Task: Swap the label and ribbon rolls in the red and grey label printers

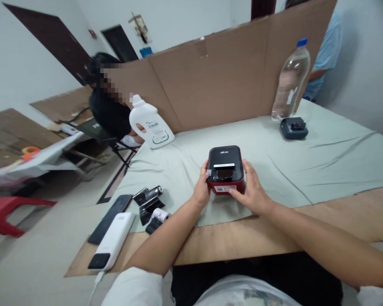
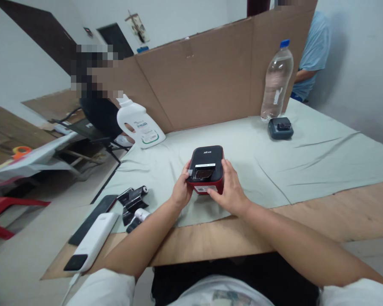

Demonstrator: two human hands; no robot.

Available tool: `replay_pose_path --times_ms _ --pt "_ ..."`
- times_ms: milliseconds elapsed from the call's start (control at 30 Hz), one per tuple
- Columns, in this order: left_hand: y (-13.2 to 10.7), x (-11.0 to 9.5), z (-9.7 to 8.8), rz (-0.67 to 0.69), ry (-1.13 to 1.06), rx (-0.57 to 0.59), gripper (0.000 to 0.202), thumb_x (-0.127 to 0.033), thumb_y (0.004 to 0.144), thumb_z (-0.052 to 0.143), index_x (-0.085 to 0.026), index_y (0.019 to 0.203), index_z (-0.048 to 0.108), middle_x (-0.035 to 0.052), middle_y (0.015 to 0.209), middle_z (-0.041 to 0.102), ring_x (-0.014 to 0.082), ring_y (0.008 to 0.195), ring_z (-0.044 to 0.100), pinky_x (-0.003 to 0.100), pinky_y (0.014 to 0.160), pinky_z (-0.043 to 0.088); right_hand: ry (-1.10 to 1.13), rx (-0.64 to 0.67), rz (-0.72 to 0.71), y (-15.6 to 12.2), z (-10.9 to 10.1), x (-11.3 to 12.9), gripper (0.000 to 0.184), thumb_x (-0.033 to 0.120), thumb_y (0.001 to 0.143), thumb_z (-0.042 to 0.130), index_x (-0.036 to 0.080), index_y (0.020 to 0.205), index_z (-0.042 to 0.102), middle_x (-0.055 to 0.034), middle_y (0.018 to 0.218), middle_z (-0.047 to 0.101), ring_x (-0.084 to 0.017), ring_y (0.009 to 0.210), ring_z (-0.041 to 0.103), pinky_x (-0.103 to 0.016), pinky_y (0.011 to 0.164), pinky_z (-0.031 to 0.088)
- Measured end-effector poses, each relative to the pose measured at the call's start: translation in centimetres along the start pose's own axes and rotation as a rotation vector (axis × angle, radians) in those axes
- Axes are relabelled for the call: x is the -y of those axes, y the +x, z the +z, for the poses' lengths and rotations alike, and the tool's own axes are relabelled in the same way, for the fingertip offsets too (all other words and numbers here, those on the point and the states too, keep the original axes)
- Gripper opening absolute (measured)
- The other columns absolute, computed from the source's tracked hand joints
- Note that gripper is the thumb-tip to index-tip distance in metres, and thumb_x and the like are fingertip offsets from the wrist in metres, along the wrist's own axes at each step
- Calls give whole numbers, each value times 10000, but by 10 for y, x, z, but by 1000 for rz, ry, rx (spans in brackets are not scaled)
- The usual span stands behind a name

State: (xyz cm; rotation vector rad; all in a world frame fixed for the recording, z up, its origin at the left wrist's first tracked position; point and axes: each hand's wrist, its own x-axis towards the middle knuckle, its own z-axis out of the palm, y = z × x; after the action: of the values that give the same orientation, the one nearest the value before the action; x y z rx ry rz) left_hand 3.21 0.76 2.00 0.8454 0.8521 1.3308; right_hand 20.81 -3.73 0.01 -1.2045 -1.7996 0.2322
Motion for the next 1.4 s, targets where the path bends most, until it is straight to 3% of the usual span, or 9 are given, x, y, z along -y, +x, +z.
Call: replay_pose_path --times_ms 67,167,267,367,767,1133,1200,1300,1400 --pt "0 -3 0 -10 -6 -39 513 -243 671 593 -260 1180 536 10 1296 586 193 1240 519 284 1013 421 -109 -22 -144 1 -5 7 913 413 854 599 200 1547 44 -170 1551 296 -341 1456 235 -580 1132 307" --pt "4 -11 -2 -52 13 -76 500 -180 593 591 -236 1088 545 14 1128 628 166 1023 600 265 868 472 -214 36 -324 2 -9 14 740 344 882 558 242 1529 214 -103 1400 536 -304 1397 368 -548 1160 258" --pt "10 -20 -1 -131 55 -101 507 -121 519 558 -211 1018 539 0 945 633 130 775 592 243 695 468 -249 30 -378 1 -8 17 572 295 887 550 277 1443 415 -53 1272 644 -266 1270 510 -514 1174 239" --pt "16 -26 3 -175 62 -137 525 -88 465 510 -198 978 519 -11 830 613 116 663 557 225 596 435 -267 0 -390 0 -5 18 508 264 879 554 256 1384 496 -50 1268 648 -261 1246 520 -505 1165 265" --pt "19 -29 5 -214 65 -99 630 -72 451 482 -217 1064 469 -36 766 598 103 565 524 217 530 407 -253 18 -388 -1 -4 17 565 222 866 540 240 1426 458 -68 1315 614 -277 1311 470 -528 1145 323" --pt "18 -34 -1 -252 64 -1 493 -106 520 545 -166 1010 568 23 829 639 125 658 570 242 621 452 -291 20 -392 -1 -4 15 502 259 860 567 214 1357 517 -81 1319 609 -294 1279 477 -521 1133 297" --pt "22 -41 0 -183 182 -57 386 -167 595 580 -175 981 584 36 870 638 140 720 585 260 663 459 -280 35 -388 -1 -5 15 496 265 863 565 225 1356 517 -77 1323 607 -291 1277 475 -520 1128 293" --pt "31 -53 11 145 436 -84 264 -221 680 621 -197 941 589 43 960 648 171 905 611 303 825 471 -275 41 -393 0 -6 14 493 265 866 562 221 1355 516 -82 1329 602 -291 1284 467 -515 1125 291" --pt "45 -62 30 249 749 219 210 -158 662 656 -200 866 628 45 910 684 203 933 641 339 902 471 -256 46 -402 0 -7 12 496 272 876 557 213 1365 504 -92 1332 597 -295 1294 457 -518 1124 293"
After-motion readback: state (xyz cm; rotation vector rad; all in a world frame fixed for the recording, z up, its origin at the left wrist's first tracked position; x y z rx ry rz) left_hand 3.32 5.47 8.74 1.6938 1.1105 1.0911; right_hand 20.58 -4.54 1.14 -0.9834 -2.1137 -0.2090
